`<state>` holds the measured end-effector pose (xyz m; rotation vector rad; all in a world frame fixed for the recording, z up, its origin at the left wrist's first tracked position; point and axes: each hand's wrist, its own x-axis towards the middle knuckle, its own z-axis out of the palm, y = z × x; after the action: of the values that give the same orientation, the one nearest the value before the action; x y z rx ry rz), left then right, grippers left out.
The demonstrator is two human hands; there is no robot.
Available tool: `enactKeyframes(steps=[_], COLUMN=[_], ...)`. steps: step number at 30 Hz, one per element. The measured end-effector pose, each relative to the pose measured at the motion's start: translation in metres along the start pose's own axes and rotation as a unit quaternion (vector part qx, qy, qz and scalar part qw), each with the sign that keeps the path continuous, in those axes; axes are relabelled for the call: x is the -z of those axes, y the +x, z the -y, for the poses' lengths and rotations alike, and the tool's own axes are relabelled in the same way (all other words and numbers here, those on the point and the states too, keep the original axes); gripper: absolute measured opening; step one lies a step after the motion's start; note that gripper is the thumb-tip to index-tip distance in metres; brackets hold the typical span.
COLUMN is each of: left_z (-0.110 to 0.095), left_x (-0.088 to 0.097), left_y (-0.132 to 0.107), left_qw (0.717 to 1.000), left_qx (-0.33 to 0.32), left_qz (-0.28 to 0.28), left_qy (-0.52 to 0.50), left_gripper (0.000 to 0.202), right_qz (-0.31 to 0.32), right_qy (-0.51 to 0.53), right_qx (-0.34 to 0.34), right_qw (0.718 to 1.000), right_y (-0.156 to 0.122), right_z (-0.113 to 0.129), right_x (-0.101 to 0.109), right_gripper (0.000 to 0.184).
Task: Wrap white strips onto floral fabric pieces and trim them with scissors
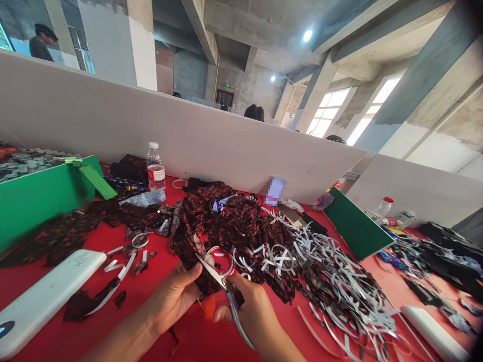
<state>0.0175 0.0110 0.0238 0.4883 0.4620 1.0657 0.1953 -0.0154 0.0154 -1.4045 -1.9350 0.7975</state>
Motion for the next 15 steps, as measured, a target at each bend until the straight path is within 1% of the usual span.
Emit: enactKeyframes(steps=[4, 6, 8, 12, 15], left_z=[0.0009, 0.0003, -0.0012, -0.0051, -0.0057], left_x=[0.0019, 0.0030, 0.0041, 0.0061, 0.0054], left_y=[0.0008, 0.0009, 0.0010, 0.0025, 0.0035], left_qw=[1.000, 0.999, 0.999, 0.997, 0.997], left_qx=[-0.007, -0.004, 0.002, -0.002, -0.013], left_qz=[-0.019, -0.027, -0.038, -0.064, -0.069], left_qy=[-0.012, -0.017, -0.029, -0.043, -0.035], left_gripper=[0.031, 0.034, 0.032, 0.019, 0.018], right_qz=[-0.005, -0.009, -0.013, -0.013, -0.005], right_qy=[-0.004, -0.010, -0.018, -0.028, -0.023], right_qx=[-0.009, -0.017, -0.022, -0.021, -0.012], right_qw=[1.000, 1.000, 1.000, 0.999, 1.000], right_y=[-0.0007, -0.0007, -0.0004, 0.0000, -0.0006], right_z=[0.0003, -0.0005, -0.0011, -0.0008, -0.0003], right_x=[-0.0007, -0.0018, -0.0032, -0.0047, -0.0043], right_gripper=[0.033, 0.032, 0.031, 0.031, 0.033])
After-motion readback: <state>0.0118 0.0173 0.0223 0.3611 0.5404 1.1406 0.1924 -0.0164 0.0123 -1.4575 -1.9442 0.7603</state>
